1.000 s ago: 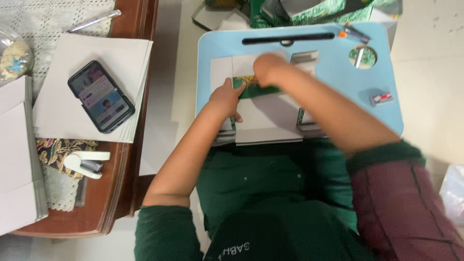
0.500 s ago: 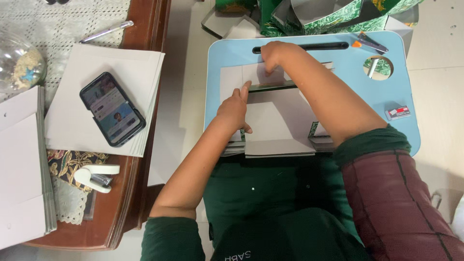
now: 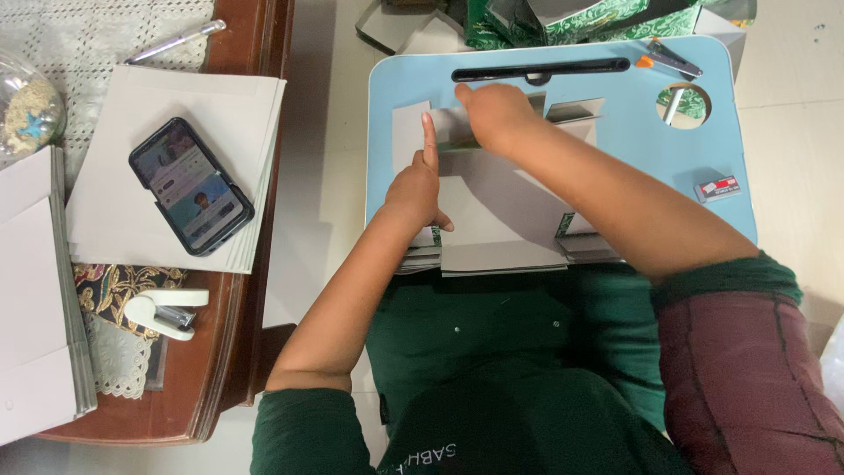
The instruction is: The person sits on the floor and assembles small paper boxes by folding white cardboard sheets and attaching green patterned paper covers. They use a stapler to secure the edges of the covers and fold the cardboard into box shapes, stacking the finished units on a blue lap desk.
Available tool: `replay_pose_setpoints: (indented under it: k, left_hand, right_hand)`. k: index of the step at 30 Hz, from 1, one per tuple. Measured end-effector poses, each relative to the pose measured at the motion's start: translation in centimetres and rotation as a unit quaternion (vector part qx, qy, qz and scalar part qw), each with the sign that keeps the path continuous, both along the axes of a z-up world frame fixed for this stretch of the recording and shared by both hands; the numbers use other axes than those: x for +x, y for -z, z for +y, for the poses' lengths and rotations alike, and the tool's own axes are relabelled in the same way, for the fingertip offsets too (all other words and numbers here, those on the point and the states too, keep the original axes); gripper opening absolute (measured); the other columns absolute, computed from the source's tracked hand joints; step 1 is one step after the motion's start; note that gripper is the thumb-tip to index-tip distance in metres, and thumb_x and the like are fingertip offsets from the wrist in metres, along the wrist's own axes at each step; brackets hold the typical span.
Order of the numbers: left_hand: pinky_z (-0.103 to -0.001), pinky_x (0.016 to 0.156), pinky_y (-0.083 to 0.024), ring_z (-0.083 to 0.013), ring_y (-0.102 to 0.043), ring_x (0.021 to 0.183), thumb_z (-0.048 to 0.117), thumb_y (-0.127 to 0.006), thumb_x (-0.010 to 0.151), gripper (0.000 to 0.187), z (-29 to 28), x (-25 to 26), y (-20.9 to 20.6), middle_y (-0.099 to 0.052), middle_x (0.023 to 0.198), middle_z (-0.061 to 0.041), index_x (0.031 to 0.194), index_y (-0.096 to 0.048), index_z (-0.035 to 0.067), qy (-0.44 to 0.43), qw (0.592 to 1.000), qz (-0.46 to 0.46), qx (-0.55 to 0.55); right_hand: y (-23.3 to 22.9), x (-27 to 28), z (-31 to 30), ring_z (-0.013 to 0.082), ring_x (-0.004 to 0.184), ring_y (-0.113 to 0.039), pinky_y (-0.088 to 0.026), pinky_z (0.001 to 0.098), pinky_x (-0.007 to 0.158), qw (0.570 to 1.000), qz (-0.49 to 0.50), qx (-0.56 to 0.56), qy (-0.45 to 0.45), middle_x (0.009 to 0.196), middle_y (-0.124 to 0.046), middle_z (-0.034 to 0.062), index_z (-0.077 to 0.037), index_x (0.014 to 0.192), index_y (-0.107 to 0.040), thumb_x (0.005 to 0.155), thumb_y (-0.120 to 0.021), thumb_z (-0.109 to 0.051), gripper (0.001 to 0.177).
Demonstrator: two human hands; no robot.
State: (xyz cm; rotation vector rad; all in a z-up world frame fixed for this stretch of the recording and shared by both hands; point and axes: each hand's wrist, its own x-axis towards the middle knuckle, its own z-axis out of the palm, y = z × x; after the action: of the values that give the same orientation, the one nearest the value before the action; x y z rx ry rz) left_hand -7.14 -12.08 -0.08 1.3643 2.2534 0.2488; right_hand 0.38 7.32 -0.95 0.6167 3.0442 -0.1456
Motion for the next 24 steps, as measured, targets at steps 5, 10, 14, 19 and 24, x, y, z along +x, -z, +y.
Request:
replay_pose_setpoints:
  k: [5,10,14,19,24]
  left_hand:
    - [-0.043,0.09,-0.056,-0.0425,-0.067,0.108,0.019,-0.107,0.044,0.179,-0.5,0.0,0.1,-0.057,0.134,-0.029,0.147,0.038,0.01,-0.005,1.0,-0.005,0.023]
    - [-0.042,0.092,-0.057,-0.0425,-0.066,0.109,0.018,-0.107,0.043,0.18,-0.4,0.3,0.0,-0.057,0.134,-0.029,0.147,0.039,0.011,0.002,1.0,-0.003,0.013]
    - [-0.041,0.091,-0.058,-0.0402,-0.065,0.112,0.017,-0.105,0.039,0.177,0.3,0.5,0.1,-0.054,0.138,-0.023,0.159,0.025,0.014,0.009,1.0,0.016,-0.019]
    - [-0.044,0.093,-0.055,-0.038,-0.061,0.117,0.03,-0.107,0.036,0.149,0.1,-0.2,1.1,-0.049,0.137,-0.016,0.159,-0.025,0.016,0.062,0.996,0.068,-0.008]
    - [-0.044,0.091,-0.056,-0.0354,-0.059,0.119,0.034,-0.106,0.036,0.146,0.9,0.0,1.2,-0.046,0.137,-0.014,0.159,-0.029,0.014,0.076,0.99,0.107,-0.053]
  right_hand:
    - [0.6,5.0,-3.0,0.0439,0.084,-0.066,-0.052,0.0519,0.073,0.994,0.099,-0.036,-0.034,0.094,-0.069,0.0229,0.0,0.137,-0.053,0.078,-0.062,-0.003,0.059]
    - [0.7,7.6,-4.2,0.0353,0.102,-0.066,-0.052,0.0483,0.091,0.999,0.023,0.011,-0.043,0.106,-0.071,0.0166,-0.003,0.123,-0.065,0.087,-0.059,-0.01,0.037]
    - [1.1,8.3,-5.3,0.0311,0.116,-0.061,-0.05,0.0456,0.099,0.991,-0.043,0.092,-0.087,0.123,-0.067,0.0191,0.0,0.139,-0.056,0.084,-0.058,-0.012,0.057]
    - [3.8,8.1,-5.7,0.0405,0.124,-0.055,-0.051,0.0461,0.093,0.994,-0.086,0.024,-0.063,0.141,-0.052,0.0295,0.005,0.149,-0.043,0.09,-0.049,-0.009,0.061]
    - [4.0,8.7,-6.4,0.0424,0.126,-0.056,-0.05,0.0454,0.099,0.996,-0.031,0.04,-0.071,0.142,-0.051,0.0342,0.005,0.142,-0.052,0.088,-0.054,-0.011,0.056]
